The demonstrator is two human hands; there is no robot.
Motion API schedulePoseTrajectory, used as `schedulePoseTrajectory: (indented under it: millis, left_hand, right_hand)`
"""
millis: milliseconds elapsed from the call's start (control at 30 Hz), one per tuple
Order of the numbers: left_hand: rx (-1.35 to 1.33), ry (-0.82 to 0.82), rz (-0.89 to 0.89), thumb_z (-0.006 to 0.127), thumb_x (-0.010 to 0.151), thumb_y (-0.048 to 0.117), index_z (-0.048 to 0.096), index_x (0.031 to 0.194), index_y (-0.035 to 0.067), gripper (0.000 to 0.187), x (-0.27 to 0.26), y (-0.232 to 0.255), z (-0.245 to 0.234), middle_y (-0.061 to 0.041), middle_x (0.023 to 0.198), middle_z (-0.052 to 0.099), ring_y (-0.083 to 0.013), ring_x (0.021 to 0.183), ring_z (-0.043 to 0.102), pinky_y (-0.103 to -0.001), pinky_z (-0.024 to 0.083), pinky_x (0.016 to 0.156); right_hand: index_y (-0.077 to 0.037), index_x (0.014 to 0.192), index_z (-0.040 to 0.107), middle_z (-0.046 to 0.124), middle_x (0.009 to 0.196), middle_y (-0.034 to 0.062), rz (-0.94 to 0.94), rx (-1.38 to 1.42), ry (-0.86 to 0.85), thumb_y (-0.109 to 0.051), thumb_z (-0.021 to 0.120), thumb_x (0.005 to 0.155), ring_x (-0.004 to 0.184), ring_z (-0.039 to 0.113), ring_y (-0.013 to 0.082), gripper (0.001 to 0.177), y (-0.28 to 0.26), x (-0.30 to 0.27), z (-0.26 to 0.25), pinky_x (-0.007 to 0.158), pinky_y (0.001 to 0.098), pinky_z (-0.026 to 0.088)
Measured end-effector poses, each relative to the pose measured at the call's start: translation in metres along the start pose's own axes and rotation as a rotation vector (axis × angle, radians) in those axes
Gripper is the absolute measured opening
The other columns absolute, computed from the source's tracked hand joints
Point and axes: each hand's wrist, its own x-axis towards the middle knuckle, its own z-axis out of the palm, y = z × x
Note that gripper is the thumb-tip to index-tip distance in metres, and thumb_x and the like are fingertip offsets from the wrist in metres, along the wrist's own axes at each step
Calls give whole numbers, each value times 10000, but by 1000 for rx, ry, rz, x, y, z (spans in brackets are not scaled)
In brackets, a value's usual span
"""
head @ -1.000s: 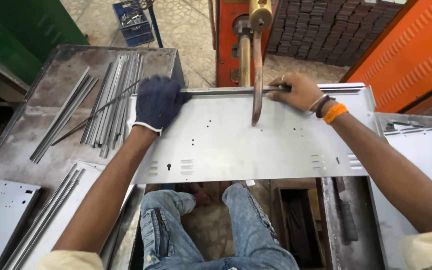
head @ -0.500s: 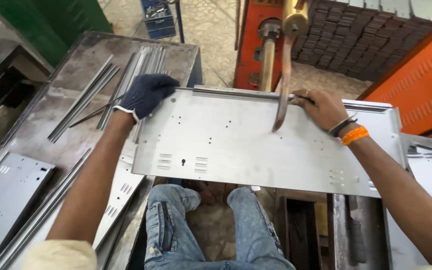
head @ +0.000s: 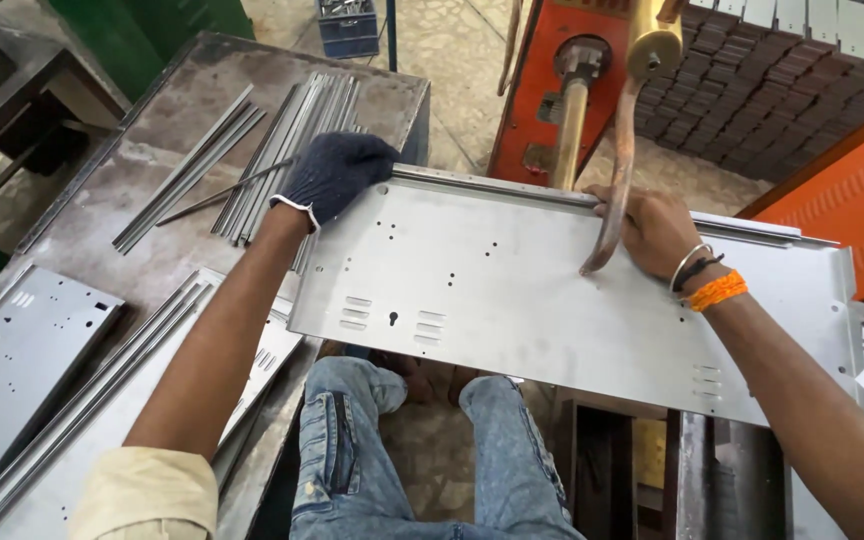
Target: Using a stationary spot welding machine to attach thin metal strips to larger metal panels.
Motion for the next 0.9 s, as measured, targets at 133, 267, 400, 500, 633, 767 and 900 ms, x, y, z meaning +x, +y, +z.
schedulePoseTrajectory:
  millis: [133, 267, 400, 500, 633, 767, 900]
  left_hand:
    - [57, -14, -6, 707, 932, 182, 777, 1090, 72, 205, 0, 7, -3, -160, 1004, 767, -315, 893, 736, -402, 561, 820]
    - [35, -31, -9, 684, 939, 179, 771, 1111, 83, 215, 0, 8, -3, -149, 1016, 772, -304, 907, 744, -400, 566, 828]
    - [38, -2, -6, 682, 947, 182, 762, 1155, 100, 238, -3, 20, -7, -142, 1042, 774, -300, 920, 745, -405, 564, 829]
    - [74, 31, 31, 694, 938, 195, 738, 1226, 120, 301, -3, 35, -13, -134, 1030, 780, -305, 905, 751, -418, 565, 816]
    - [213, -46, 36, 700, 940, 248, 718, 1274, 164, 345, 4, 43, -11, -139, 956, 780, -326, 833, 750, -446, 564, 797]
    - [318, -104, 165, 696, 940, 302, 736, 1221, 180, 309, 13, 26, 6, -158, 989, 763, -376, 825, 722, -486, 552, 757]
    - [376, -123, 201, 662, 968, 287, 748, 1116, 149, 220, 19, -1, 22, -171, 978, 753, -409, 839, 704, -514, 542, 746]
  right_hand:
    - [-115, 1341, 700, 734, 929, 249, 83, -88, -46, -26, 585, 885, 799, 701, 384, 479, 8, -3, 6, 826, 483, 540]
    - [-119, 1371, 677, 730, 883, 233, 50, -114, -19, -28, 600, 878, 757, 687, 373, 508, 12, -4, 8, 786, 494, 536]
    - [-160, 1391, 682, 711, 776, 216, 101, -126, -57, -21, 595, 873, 692, 671, 356, 543, 1, -2, 4, 775, 489, 538]
    - [-186, 1386, 681, 702, 723, 200, 142, -156, -72, -47, 622, 871, 647, 662, 333, 537, 5, -1, 6, 734, 475, 542]
    - [-189, 1375, 692, 708, 749, 191, 137, -191, -56, -42, 645, 830, 638, 656, 330, 566, 2, 0, 8, 706, 475, 535]
    - [-210, 1358, 701, 703, 741, 186, 230, -164, -77, -99, 645, 897, 619, 664, 334, 478, -4, 1, 5, 689, 475, 539]
    - [-205, 1341, 702, 717, 815, 193, 193, -212, -78, -121, 666, 850, 678, 681, 356, 499, 8, 1, 8, 715, 489, 540]
